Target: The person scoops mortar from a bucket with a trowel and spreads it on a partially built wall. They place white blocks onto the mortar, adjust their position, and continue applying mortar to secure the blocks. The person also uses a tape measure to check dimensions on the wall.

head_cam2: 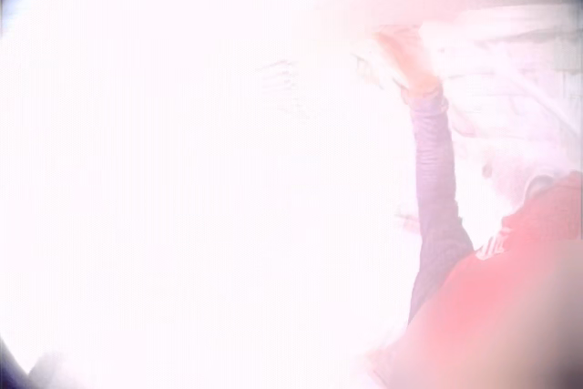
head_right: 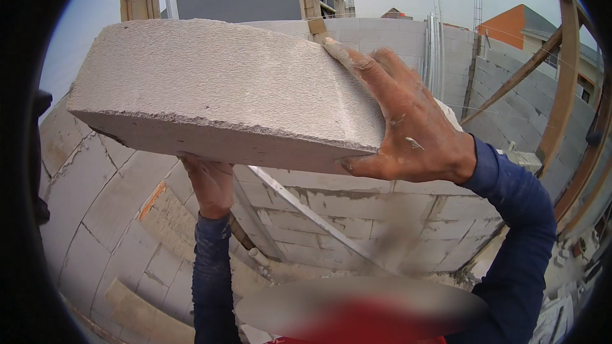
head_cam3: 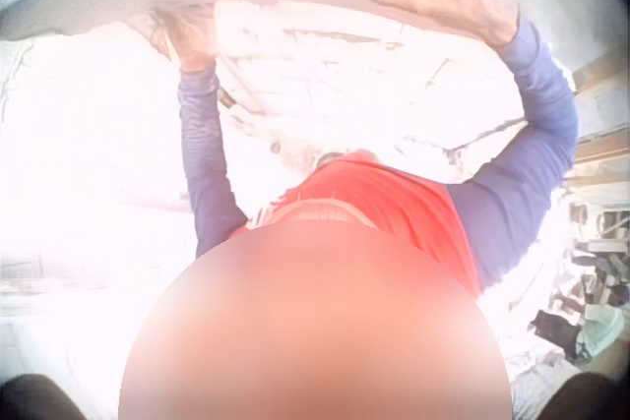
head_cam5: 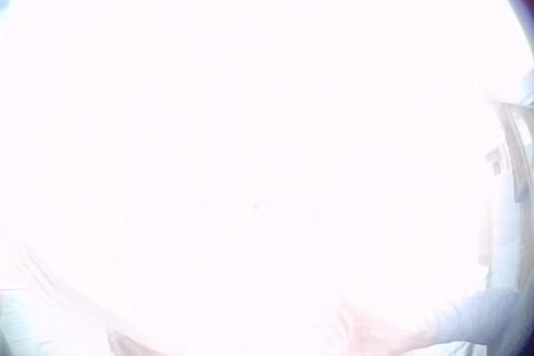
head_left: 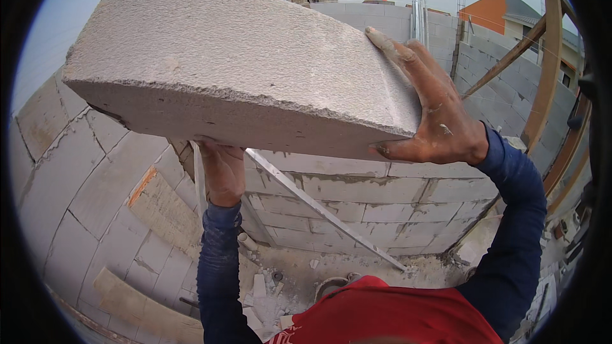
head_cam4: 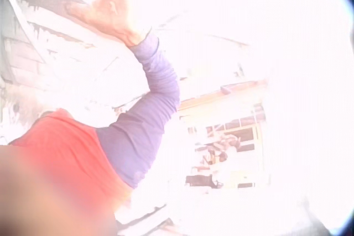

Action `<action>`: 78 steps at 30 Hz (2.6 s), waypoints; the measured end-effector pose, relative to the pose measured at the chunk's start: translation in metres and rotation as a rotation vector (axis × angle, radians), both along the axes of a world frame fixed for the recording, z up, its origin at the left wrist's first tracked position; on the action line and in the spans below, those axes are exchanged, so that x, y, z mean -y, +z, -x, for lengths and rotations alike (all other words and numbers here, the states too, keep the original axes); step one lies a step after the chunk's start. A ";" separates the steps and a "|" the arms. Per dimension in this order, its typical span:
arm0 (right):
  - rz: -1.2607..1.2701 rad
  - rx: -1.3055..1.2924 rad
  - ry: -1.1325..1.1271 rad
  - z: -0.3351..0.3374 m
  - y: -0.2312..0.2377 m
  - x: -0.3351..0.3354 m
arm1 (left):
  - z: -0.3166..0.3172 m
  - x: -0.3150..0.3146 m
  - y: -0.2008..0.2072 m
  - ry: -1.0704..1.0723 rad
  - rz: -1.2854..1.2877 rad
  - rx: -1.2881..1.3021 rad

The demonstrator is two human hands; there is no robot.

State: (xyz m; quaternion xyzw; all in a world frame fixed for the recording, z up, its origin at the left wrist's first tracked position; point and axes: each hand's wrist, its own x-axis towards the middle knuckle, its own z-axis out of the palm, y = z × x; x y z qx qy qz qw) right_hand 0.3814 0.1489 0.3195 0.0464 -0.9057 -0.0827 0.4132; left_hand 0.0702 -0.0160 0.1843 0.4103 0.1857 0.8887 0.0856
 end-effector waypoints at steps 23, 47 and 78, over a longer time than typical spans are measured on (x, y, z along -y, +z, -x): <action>0.253 0.298 -0.479 0.055 0.046 -0.239 | 0.008 -0.214 0.150 1.432 0.271 -1.566; 0.140 0.484 -0.402 0.111 0.003 -0.407 | 0.080 -0.430 0.134 -0.128 1.335 -1.695; 0.128 0.680 -0.234 0.131 -0.081 -0.388 | 0.094 -0.396 0.048 0.182 1.135 -1.717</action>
